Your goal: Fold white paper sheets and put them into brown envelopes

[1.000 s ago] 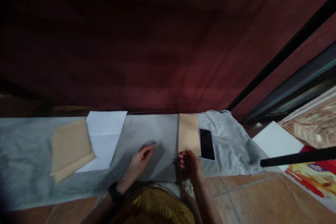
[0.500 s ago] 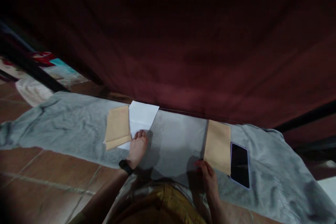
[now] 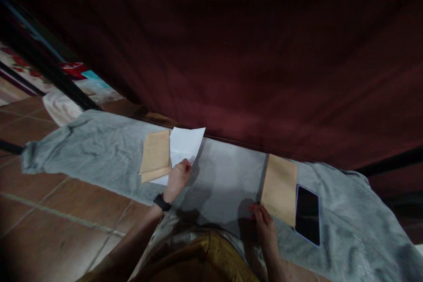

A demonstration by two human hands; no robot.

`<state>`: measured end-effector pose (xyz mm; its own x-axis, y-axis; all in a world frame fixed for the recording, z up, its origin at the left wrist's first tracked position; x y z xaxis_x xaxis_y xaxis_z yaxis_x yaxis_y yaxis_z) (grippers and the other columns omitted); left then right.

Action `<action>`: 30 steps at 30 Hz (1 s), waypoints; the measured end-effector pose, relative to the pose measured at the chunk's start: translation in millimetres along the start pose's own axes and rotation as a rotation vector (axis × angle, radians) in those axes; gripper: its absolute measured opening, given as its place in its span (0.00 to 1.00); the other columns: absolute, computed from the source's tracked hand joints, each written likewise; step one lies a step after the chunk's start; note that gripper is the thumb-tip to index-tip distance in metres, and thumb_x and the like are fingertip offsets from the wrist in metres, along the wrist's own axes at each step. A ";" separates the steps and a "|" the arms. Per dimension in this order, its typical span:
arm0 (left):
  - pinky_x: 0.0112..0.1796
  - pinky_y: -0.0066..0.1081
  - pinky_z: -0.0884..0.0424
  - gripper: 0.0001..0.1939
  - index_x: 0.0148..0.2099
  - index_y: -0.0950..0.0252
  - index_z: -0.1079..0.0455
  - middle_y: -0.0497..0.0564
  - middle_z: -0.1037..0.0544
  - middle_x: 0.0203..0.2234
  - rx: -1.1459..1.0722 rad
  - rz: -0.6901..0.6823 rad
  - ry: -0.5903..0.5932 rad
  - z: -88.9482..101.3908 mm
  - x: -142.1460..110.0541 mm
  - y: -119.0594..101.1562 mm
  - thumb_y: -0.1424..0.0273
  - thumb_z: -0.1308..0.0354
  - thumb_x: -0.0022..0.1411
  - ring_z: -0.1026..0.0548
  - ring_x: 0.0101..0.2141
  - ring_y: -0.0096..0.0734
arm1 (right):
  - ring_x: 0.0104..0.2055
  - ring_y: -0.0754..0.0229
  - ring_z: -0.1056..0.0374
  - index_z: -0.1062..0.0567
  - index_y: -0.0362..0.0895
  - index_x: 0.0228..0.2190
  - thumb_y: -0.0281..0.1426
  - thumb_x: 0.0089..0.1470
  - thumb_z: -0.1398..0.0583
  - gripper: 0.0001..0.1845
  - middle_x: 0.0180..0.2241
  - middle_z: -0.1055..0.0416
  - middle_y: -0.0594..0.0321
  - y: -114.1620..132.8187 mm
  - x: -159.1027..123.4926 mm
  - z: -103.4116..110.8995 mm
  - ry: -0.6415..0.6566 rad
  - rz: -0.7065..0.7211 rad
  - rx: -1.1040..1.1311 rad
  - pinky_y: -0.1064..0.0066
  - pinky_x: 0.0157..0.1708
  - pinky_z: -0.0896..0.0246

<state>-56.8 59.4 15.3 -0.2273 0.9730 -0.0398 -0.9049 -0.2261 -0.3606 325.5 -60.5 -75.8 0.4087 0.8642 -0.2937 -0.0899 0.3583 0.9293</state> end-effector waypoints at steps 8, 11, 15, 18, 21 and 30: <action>0.34 0.29 0.38 0.06 0.30 0.61 0.30 0.46 0.27 0.21 -0.487 0.019 0.056 -37.2 -7.7 -23.2 0.73 0.37 0.59 0.26 0.29 0.34 | 0.27 0.56 0.28 0.19 0.46 0.30 0.62 0.41 0.34 0.31 0.33 0.19 0.55 14.7 -4.5 -45.8 0.171 -0.017 0.111 0.66 0.26 0.31; 0.31 0.28 0.39 0.13 0.24 0.61 0.37 0.42 0.33 0.17 -0.611 0.034 0.040 -42.5 9.4 -10.3 0.71 0.35 0.55 0.31 0.24 0.30 | 0.28 0.56 0.29 0.18 0.47 0.30 0.60 0.43 0.34 0.28 0.32 0.19 0.57 23.8 -10.0 -64.9 0.218 0.016 0.122 0.65 0.28 0.30; 0.30 0.28 0.39 0.18 0.22 0.61 0.40 0.40 0.37 0.16 -0.765 0.032 0.008 -37.5 28.4 9.7 0.68 0.32 0.49 0.36 0.23 0.27 | 0.30 0.53 0.28 0.18 0.49 0.30 0.58 0.46 0.34 0.25 0.34 0.19 0.56 29.5 -13.2 -88.0 0.306 0.021 0.135 0.63 0.29 0.30; 0.29 0.28 0.40 0.19 0.21 0.61 0.39 0.40 0.36 0.16 -0.869 0.007 0.033 -37.2 29.3 10.4 0.63 0.29 0.44 0.37 0.23 0.25 | 0.32 0.52 0.27 0.18 0.49 0.32 0.56 0.48 0.35 0.24 0.35 0.19 0.57 38.8 -8.9 -114.5 0.373 0.010 0.163 0.62 0.30 0.29; 0.28 0.28 0.40 0.22 0.21 0.62 0.38 0.41 0.36 0.17 -0.963 -0.014 0.070 -38.2 20.5 2.2 0.55 0.28 0.42 0.38 0.23 0.25 | 0.31 0.53 0.27 0.20 0.50 0.33 0.54 0.46 0.33 0.22 0.35 0.19 0.58 53.1 -2.5 -152.5 0.430 -0.035 0.219 0.61 0.30 0.28; 0.26 0.26 0.41 0.24 0.23 0.62 0.39 0.40 0.38 0.18 -1.034 -0.020 0.056 -9.6 6.3 9.0 0.51 0.31 0.45 0.40 0.22 0.23 | 0.34 0.51 0.24 0.22 0.47 0.41 0.52 0.54 0.41 0.24 0.34 0.20 0.59 79.5 4.7 -256.1 0.594 0.012 0.234 0.63 0.32 0.29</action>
<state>-62.9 63.9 2.9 -0.1744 0.9829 -0.0592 -0.1508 -0.0861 -0.9848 87.6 62.6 -60.8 -0.1701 0.9401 -0.2953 0.1365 0.3192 0.9378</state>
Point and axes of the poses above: each hand's wrist, its own x-axis towards the middle knuckle, its own z-axis out of the back of the hand, y = z × x, the point moved 7 cm from there along x, towards the middle knuckle
